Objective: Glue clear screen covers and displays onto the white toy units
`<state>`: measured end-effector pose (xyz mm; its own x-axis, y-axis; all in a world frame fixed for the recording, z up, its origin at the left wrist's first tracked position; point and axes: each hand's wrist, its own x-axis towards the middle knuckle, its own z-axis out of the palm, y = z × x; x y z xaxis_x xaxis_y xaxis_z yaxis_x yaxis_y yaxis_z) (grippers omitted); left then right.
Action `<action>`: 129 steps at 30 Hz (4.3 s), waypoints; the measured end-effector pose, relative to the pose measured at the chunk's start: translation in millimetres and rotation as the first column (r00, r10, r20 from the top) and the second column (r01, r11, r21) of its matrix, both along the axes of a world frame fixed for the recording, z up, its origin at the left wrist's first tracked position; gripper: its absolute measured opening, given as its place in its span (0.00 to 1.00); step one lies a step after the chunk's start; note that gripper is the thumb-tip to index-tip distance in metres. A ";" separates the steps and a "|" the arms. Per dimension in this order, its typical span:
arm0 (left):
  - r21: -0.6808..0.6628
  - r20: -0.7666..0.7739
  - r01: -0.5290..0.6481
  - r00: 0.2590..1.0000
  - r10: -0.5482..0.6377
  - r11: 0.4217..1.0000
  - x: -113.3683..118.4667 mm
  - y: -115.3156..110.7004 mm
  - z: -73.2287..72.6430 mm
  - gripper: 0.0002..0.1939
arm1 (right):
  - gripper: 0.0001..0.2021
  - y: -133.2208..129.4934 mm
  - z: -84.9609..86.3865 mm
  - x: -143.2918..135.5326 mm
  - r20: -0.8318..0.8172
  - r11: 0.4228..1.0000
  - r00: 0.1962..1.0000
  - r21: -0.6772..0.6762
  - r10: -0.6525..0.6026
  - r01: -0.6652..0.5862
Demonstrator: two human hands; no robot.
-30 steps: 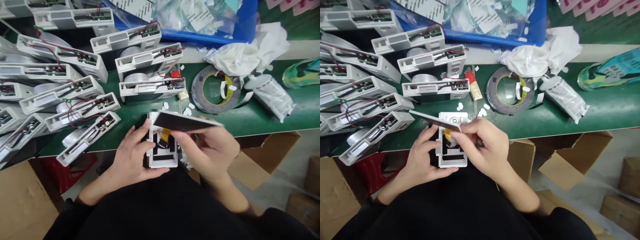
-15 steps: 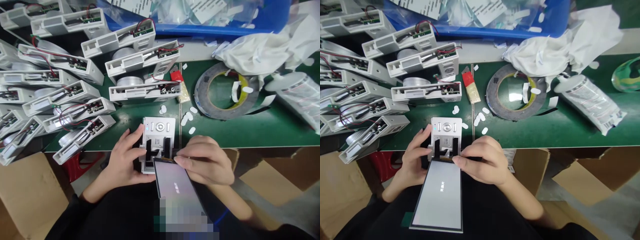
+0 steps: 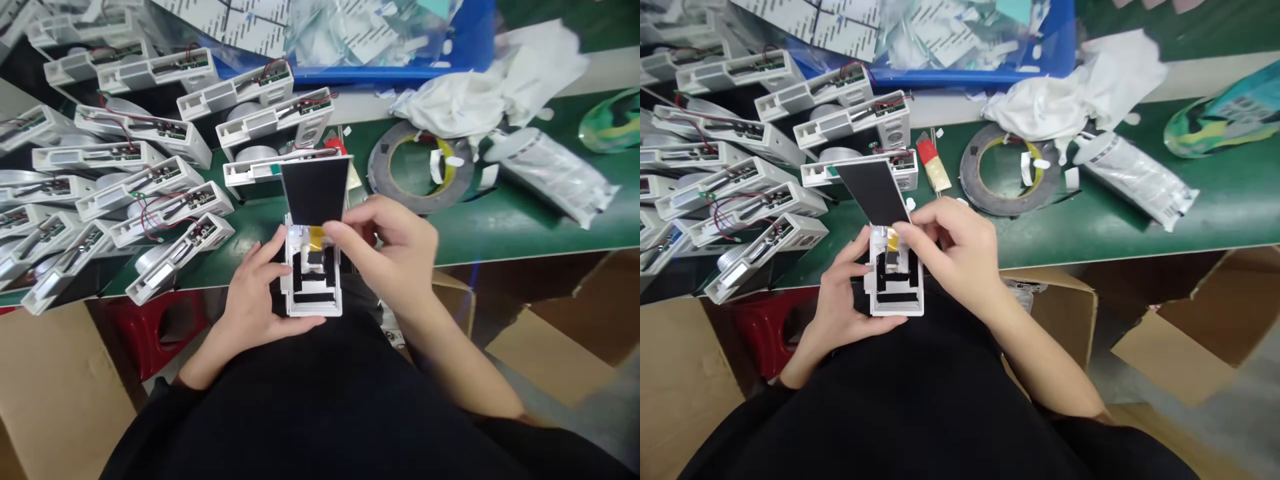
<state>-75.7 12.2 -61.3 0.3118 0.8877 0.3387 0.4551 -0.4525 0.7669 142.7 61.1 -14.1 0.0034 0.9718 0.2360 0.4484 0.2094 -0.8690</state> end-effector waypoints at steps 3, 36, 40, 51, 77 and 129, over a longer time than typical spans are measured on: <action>0.029 0.029 -0.013 1.000 0.013 1.000 2.3 1.3 -1.2 0.40 | 0.08 5.7 2.2 -1.8 0.046 0.997 0.997 -0.052 0.059 -0.057; 0.018 -0.008 0.025 1.000 -0.025 1.000 1.5 -1.0 4.9 0.31 | 0.04 -29.8 11.5 0.7 -0.035 0.979 0.996 -0.183 0.080 -0.085; 0.010 -0.036 0.062 0.997 -0.061 0.998 -1.9 4.0 9.2 0.34 | 0.04 -27.9 19.0 9.6 0.085 0.976 0.988 -0.187 0.129 -0.111; 0.132 -0.125 0.063 0.991 -0.047 0.989 -0.8 9.7 7.5 0.28 | 0.05 -25.0 15.2 8.3 0.221 0.970 0.946 -0.113 0.235 -0.215; 0.234 -0.222 0.070 0.975 -0.016 0.970 2.9 8.9 6.3 0.27 | 0.03 -37.1 13.2 20.9 0.248 0.971 0.939 -0.063 0.240 -0.232; 0.199 -0.191 0.129 0.977 -0.091 0.972 0.8 7.5 3.1 0.31 | 0.06 -20.1 29.4 1.4 0.059 0.914 0.971 -0.354 0.232 -0.197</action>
